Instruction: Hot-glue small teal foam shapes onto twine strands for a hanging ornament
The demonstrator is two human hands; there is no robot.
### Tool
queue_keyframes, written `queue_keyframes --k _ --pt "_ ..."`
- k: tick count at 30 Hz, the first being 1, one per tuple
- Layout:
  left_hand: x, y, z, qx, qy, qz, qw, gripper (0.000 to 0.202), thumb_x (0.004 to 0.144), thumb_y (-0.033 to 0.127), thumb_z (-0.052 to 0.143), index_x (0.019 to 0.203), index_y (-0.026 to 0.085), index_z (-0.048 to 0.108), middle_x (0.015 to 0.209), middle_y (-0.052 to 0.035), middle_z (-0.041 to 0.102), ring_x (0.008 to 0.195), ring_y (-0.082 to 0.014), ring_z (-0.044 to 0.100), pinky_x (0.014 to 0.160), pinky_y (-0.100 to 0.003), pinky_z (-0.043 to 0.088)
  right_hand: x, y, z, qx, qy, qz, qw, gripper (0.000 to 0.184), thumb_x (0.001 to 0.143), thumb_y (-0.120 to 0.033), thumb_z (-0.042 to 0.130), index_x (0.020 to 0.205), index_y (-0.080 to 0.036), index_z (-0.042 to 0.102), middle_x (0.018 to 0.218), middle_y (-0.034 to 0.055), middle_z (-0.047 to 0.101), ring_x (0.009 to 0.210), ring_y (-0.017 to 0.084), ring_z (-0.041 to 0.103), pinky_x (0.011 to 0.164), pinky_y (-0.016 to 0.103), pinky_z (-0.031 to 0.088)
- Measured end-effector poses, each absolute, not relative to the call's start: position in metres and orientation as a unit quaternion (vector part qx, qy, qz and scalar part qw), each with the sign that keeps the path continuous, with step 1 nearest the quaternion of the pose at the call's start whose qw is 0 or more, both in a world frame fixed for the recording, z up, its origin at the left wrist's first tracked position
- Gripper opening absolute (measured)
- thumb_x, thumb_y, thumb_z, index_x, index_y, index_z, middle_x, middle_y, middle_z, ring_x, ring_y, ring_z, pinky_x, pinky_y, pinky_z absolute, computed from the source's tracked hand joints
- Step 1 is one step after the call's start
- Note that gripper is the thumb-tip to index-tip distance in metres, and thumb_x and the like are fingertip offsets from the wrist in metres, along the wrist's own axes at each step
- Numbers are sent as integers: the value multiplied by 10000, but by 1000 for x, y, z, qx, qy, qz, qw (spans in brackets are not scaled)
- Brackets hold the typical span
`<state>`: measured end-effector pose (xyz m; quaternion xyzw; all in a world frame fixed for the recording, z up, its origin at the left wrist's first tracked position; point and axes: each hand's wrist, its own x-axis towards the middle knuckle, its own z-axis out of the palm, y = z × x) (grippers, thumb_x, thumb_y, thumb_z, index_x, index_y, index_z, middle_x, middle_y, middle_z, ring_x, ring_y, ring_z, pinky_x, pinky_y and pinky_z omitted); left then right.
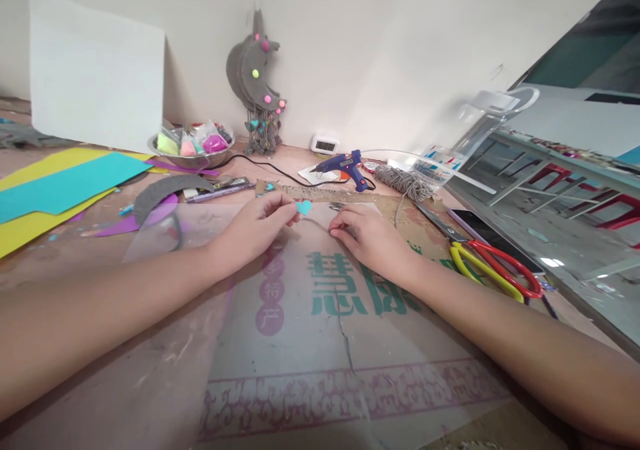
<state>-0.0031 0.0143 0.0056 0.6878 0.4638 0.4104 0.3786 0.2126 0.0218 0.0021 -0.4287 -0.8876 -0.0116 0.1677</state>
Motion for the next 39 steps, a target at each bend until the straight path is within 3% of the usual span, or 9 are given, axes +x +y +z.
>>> queue_keyframes --k 9,15,21,24,29,31,34,36,39 --pt "-1 7 7 798 384 332 325 191 837 266 429 731 180 563 1033 -32 623 995 -185 538 823 -278 405 209 12 5 -381 -894 -7 234 133 908 -194 407 895 -189 539 820 33 616 766 166 528 710 296 382" --pt "2 7 9 810 397 255 348 154 798 245 445 704 185 551 620 32 526 584 -117 482 540 -229 351 203 12 12 -346 -889 75 291 127 880 -210 488 974 -188 570 944 47 635 892 162 574 796 300 437" --pt "-3 13 10 655 485 410 411 187 794 309 445 665 186 504 586 30 473 550 -117 441 504 -232 349 238 18 39 -408 -779 240 410 270 879 -410 483 954 -185 612 933 64 675 902 184 628 846 350 478" --pt "-5 16 12 633 509 448 375 185 780 283 455 638 182 518 677 3 531 678 -144 482 588 -242 380 263 5 41 -422 -785 287 351 408 926 -438 355 891 -170 660 873 81 703 856 188 659 864 381 489" --pt "-2 12 19 622 526 435 384 203 778 310 485 617 189 508 625 16 507 614 -145 460 550 -246 361 284 -34 34 -356 -893 250 111 496 892 -456 431 1330 -223 454 1424 92 391 1339 234 308 1084 487 264" --pt "0 10 21 615 522 433 402 208 779 316 490 611 194 494 579 26 481 558 -138 442 519 -247 344 286 -44 38 -267 -899 345 40 455 923 -480 319 1223 -248 571 1332 74 512 1291 212 395 1042 448 349" --pt "0 9 21 613 520 430 410 217 789 311 487 606 194 494 562 31 480 532 -131 438 514 -248 345 284 -48 43 -262 -851 441 110 606 933 -504 123 1143 -249 631 1217 73 610 1192 195 514 971 402 438" --pt "0 10 19 619 520 431 402 219 792 308 490 607 191 504 584 27 490 554 -130 448 524 -245 356 277 -47 44 -342 -835 396 172 517 933 -491 235 1296 -237 501 1357 79 484 1278 203 414 1044 427 356" --pt "-2 11 15 612 515 440 409 217 796 321 487 622 192 503 617 24 483 583 -130 454 516 -235 359 259 -46 45 -321 -860 381 109 461 919 -437 379 1322 -232 466 1410 61 418 1330 198 330 1102 426 259"
